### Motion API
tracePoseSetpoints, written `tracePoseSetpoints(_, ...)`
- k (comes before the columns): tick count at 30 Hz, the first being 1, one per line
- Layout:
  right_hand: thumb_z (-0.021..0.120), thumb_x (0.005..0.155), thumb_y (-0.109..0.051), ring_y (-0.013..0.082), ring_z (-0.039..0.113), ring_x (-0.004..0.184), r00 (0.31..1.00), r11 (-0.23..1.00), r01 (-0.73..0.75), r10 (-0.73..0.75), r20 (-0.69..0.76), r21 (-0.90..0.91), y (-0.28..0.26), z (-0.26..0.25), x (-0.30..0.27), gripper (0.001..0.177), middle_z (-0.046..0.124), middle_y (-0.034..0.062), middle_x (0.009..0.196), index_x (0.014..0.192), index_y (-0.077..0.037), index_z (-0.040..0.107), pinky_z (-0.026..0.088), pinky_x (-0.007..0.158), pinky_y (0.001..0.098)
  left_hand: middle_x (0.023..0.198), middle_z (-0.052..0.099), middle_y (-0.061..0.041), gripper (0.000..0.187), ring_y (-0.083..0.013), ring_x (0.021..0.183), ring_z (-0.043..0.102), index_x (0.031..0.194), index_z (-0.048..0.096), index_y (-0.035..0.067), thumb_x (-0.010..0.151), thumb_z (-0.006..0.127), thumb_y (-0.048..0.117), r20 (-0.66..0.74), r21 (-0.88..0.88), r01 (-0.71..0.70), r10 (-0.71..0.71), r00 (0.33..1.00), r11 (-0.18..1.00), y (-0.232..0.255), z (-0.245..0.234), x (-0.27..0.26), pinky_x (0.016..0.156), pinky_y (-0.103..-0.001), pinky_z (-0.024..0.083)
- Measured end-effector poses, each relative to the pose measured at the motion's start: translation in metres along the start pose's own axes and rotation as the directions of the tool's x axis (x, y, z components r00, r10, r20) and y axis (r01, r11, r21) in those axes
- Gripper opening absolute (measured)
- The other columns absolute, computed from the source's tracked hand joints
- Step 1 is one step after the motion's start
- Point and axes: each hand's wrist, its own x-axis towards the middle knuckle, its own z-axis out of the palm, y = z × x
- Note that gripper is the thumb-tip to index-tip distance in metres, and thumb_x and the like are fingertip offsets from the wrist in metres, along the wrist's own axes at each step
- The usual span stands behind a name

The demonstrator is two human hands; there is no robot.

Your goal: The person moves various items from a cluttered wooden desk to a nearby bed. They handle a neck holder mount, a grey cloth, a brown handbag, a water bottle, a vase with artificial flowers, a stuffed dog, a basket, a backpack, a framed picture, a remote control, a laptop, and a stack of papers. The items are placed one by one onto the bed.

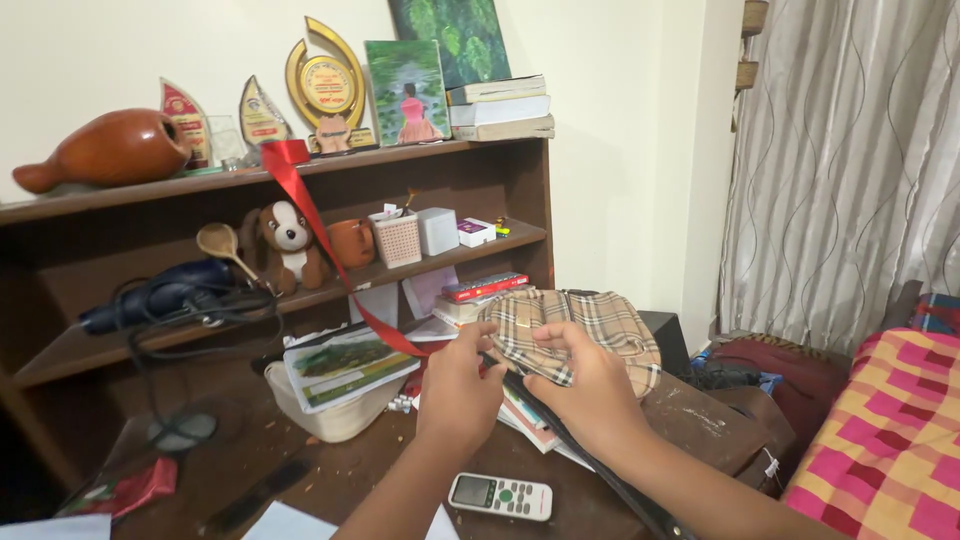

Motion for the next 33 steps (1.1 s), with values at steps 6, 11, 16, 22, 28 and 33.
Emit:
tracePoseSetpoints(6, 0.082, 0.070, -0.017, 0.0194, 0.074, 0.106, 0.993, 0.992, 0.119, -0.118, -0.017, 0.033, 0.005, 0.008, 0.014, 0.049, 0.077, 0.0074, 0.113, 0.117, -0.009, 0.067, 0.054, 0.088, 0.0342, 0.113, 0.076, -0.009, 0.048, -0.0282, 0.103, 0.073, 0.126, 0.066, 0.016, 0.080, 0.076, 0.009, 0.007, 0.031, -0.002, 0.002, 1.000, 1.000, -0.005, 0.002, 0.014, 0.091, -0.041, 0.055)
tracePoseSetpoints(11, 0.082, 0.077, -0.022, 0.0254, 0.072, 0.094, 0.996, 0.991, -0.042, 0.052, 0.076, -0.130, -0.021, 0.009, 0.017, 0.052, 0.075, 0.0124, 0.106, 0.126, -0.016, 0.067, 0.055, 0.084, 0.0354, 0.112, 0.076, -0.011, 0.045, -0.0290, 0.104, 0.073, 0.125, 0.067, 0.016, 0.081, 0.075, 0.009, -0.038, 0.024, 0.025, -0.024, 0.999, 0.999, -0.013, -0.004, 0.019, 0.091, -0.040, 0.056)
tracePoseSetpoints(16, 0.080, 0.082, -0.025, 0.0280, 0.071, 0.093, 0.985, 0.980, -0.061, 0.089, 0.145, -0.189, -0.034, 0.023, 0.023, 0.049, 0.075, 0.0183, 0.105, 0.129, -0.020, 0.064, 0.054, 0.082, 0.0374, 0.113, 0.075, -0.013, 0.048, -0.0325, 0.106, 0.070, 0.125, 0.066, 0.015, 0.079, 0.078, 0.010, -0.088, 0.112, -0.007, 0.017, 0.996, 0.994, -0.026, -0.015, 0.018, 0.092, -0.043, 0.054)
tracePoseSetpoints(22, 0.083, 0.070, -0.022, 0.0241, 0.071, 0.105, 0.954, 0.955, 0.296, -0.297, 0.043, 0.032, -0.001, 0.054, 0.046, 0.048, 0.076, 0.0097, 0.111, 0.114, -0.012, 0.069, 0.053, 0.088, 0.0376, 0.118, 0.073, -0.010, 0.048, -0.0321, 0.105, 0.071, 0.126, 0.065, 0.015, 0.080, 0.076, 0.010, -0.152, 0.086, 0.062, -0.048, 0.987, 0.994, -0.030, -0.033, 0.017, 0.090, -0.043, 0.055)
tracePoseSetpoints(28, 0.083, 0.070, -0.023, 0.0253, 0.071, 0.105, 0.940, 0.944, 0.327, -0.329, 0.092, 0.040, -0.010, 0.071, 0.063, 0.049, 0.078, 0.0077, 0.113, 0.115, -0.012, 0.068, 0.053, 0.090, 0.0388, 0.117, 0.074, -0.009, 0.047, -0.0306, 0.106, 0.069, 0.127, 0.065, 0.015, 0.081, 0.077, 0.010, -0.209, 0.131, 0.078, -0.049, 0.977, 0.988, -0.042, -0.053, 0.021, 0.090, -0.043, 0.053)
tracePoseSetpoints(33, 0.082, 0.071, -0.024, 0.0235, 0.074, 0.104, 0.951, 0.968, 0.239, -0.250, 0.183, 0.078, -0.024, 0.086, 0.071, 0.051, 0.077, 0.0058, 0.118, 0.119, -0.013, 0.067, 0.054, 0.088, 0.0379, 0.119, 0.073, -0.008, 0.048, -0.0297, 0.103, 0.072, 0.128, 0.065, 0.015, 0.082, 0.074, 0.010, -0.213, 0.120, 0.130, -0.103, 0.972, 0.984, -0.051, -0.067, 0.028, 0.090, -0.041, 0.055)
